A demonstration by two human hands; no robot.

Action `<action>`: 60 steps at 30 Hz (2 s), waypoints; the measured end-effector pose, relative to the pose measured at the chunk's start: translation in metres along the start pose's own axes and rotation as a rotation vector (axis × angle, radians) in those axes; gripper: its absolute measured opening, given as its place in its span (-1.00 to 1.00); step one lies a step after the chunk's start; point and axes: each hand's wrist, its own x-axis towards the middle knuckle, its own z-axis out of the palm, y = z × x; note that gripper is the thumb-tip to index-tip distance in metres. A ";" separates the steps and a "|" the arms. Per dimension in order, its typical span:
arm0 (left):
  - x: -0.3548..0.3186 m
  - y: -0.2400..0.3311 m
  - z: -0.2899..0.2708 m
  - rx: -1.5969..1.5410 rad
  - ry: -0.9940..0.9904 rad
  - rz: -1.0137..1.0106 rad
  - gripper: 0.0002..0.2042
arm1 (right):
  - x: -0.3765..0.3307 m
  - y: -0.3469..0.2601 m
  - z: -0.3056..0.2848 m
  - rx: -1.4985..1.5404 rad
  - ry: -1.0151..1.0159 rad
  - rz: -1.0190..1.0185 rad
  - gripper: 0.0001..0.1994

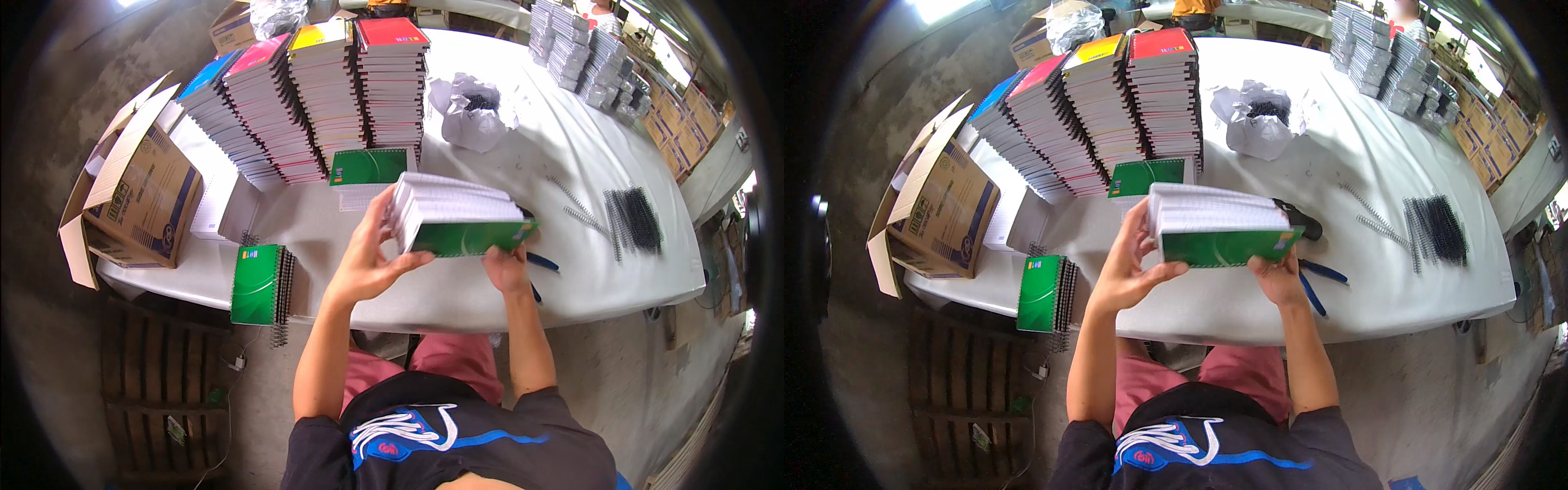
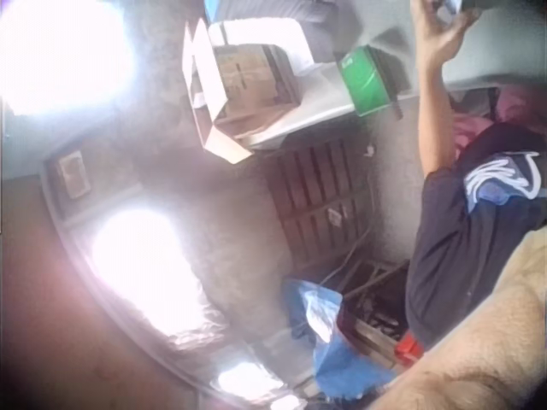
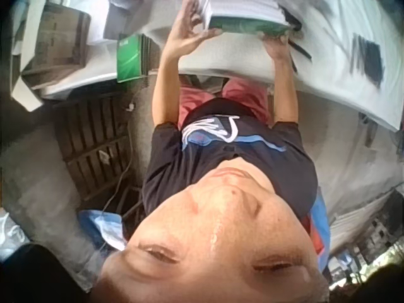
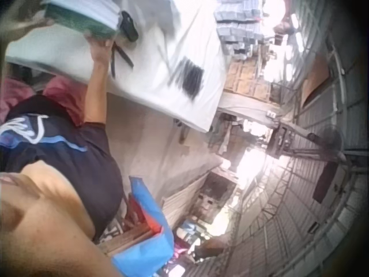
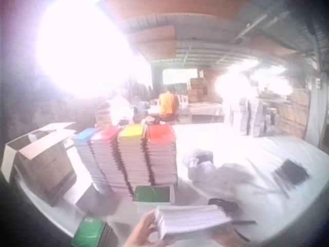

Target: The person aligns a notebook cover with paper sheets, threads a spiral wire through the holes by hand, and uses a pair of pliers to bend the ends of the wire. They repeat the process with several notebooks, stacking them on the table when finished.

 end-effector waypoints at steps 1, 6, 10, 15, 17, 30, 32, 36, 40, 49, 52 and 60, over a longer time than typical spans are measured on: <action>-0.007 -0.002 -0.005 0.048 0.002 0.025 -0.09 | -0.003 -0.002 0.004 -0.088 0.028 -0.029 -0.32; -0.032 -0.020 -0.030 0.327 -0.029 0.135 -0.13 | 0.021 -0.043 0.030 -0.601 -0.388 0.140 -0.16; -0.052 -0.054 -0.031 0.459 -0.001 0.016 -0.01 | 0.022 -0.033 0.027 -0.635 -0.441 0.399 0.03; -0.053 -0.071 0.001 -0.024 0.166 -0.058 0.26 | 0.006 0.007 0.014 -0.424 -0.286 0.292 0.29; -0.048 -0.076 0.004 0.091 0.241 -0.023 0.29 | 0.001 0.015 0.013 -0.618 -0.386 0.321 0.31; -0.019 -0.013 -0.015 0.493 0.295 0.035 -0.05 | 0.040 -0.020 0.049 -0.673 -0.299 0.065 0.28; -0.010 0.043 -0.011 0.912 0.273 0.199 0.04 | 0.058 -0.059 0.074 -0.868 -0.403 -0.148 0.34; 0.003 0.085 0.002 1.360 0.010 0.376 0.11 | 0.051 -0.069 0.115 -0.989 -0.486 -0.113 0.30; -0.001 0.092 0.003 1.303 0.126 0.357 0.29 | 0.044 -0.053 0.110 -0.601 -0.202 -0.053 0.19; -0.033 -0.004 0.003 0.096 0.137 0.156 0.16 | -0.006 -0.009 0.073 0.145 0.161 0.084 0.13; -0.031 -0.002 -0.008 0.147 0.156 0.223 -0.02 | 0.006 -0.016 0.045 -0.150 -0.014 0.170 0.18; -0.037 -0.081 -0.025 0.060 0.085 0.036 0.36 | 0.007 0.013 0.031 -0.454 -0.232 0.232 0.44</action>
